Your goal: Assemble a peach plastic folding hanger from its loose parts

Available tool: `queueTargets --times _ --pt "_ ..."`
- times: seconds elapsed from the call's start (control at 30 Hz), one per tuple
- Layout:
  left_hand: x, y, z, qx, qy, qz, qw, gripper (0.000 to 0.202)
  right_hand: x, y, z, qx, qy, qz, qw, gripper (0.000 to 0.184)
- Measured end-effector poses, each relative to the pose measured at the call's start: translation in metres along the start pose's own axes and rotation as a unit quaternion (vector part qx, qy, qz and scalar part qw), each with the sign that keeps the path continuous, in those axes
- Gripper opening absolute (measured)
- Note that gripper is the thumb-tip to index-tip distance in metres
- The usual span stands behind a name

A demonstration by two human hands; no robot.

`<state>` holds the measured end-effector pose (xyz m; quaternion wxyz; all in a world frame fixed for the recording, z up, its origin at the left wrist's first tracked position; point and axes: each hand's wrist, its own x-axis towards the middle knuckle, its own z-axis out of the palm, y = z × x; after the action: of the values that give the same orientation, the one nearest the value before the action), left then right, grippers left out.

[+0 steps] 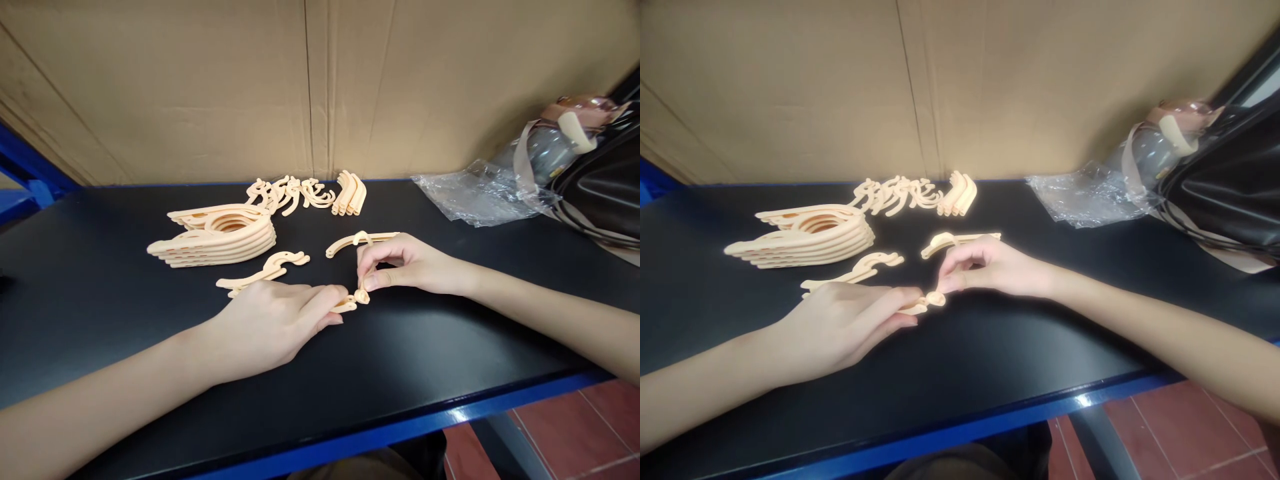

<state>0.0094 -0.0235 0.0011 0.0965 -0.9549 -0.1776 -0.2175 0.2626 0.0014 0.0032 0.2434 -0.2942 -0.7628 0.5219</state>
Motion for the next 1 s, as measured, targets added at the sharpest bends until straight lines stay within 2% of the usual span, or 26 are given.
queueTargets --times 0.2,0.37,0.47,0.53,0.57,0.7,0.8,1.0 --pt "0.001 0.002 0.000 0.021 -0.009 0.008 1.000 0.025 0.001 -0.002 0.003 0.004 0.021 0.005 1.000 0.015" --pt "0.006 0.014 -0.004 -0.012 0.037 0.042 0.998 0.015 0.003 0.001 0.006 -0.043 -0.013 -0.007 0.999 0.017" --pt "0.007 0.018 -0.006 -0.024 -0.013 0.046 0.999 0.019 0.004 0.004 0.003 -0.044 -0.013 -0.007 0.999 0.015" --pt "0.006 0.015 -0.005 -0.023 -0.001 0.045 0.999 0.028 0.004 0.004 -0.001 -0.031 0.009 -0.012 0.999 0.013" --pt "0.005 0.013 -0.004 -0.015 -0.024 0.026 0.999 0.030 0.004 0.003 -0.002 -0.020 0.015 -0.012 1.000 0.011" --pt "0.001 0.005 0.001 0.027 -0.008 -0.031 0.999 0.039 0.005 0.002 -0.005 0.011 0.008 -0.021 1.000 0.009" --pt "0.000 0.004 0.005 0.025 -0.022 -0.038 0.999 0.038 0.006 0.002 -0.004 0.002 -0.008 -0.023 1.000 0.008" --pt "-0.001 0.004 0.008 0.014 -0.011 -0.040 0.999 0.034 0.005 0.005 -0.004 -0.008 -0.021 -0.028 0.999 0.009"
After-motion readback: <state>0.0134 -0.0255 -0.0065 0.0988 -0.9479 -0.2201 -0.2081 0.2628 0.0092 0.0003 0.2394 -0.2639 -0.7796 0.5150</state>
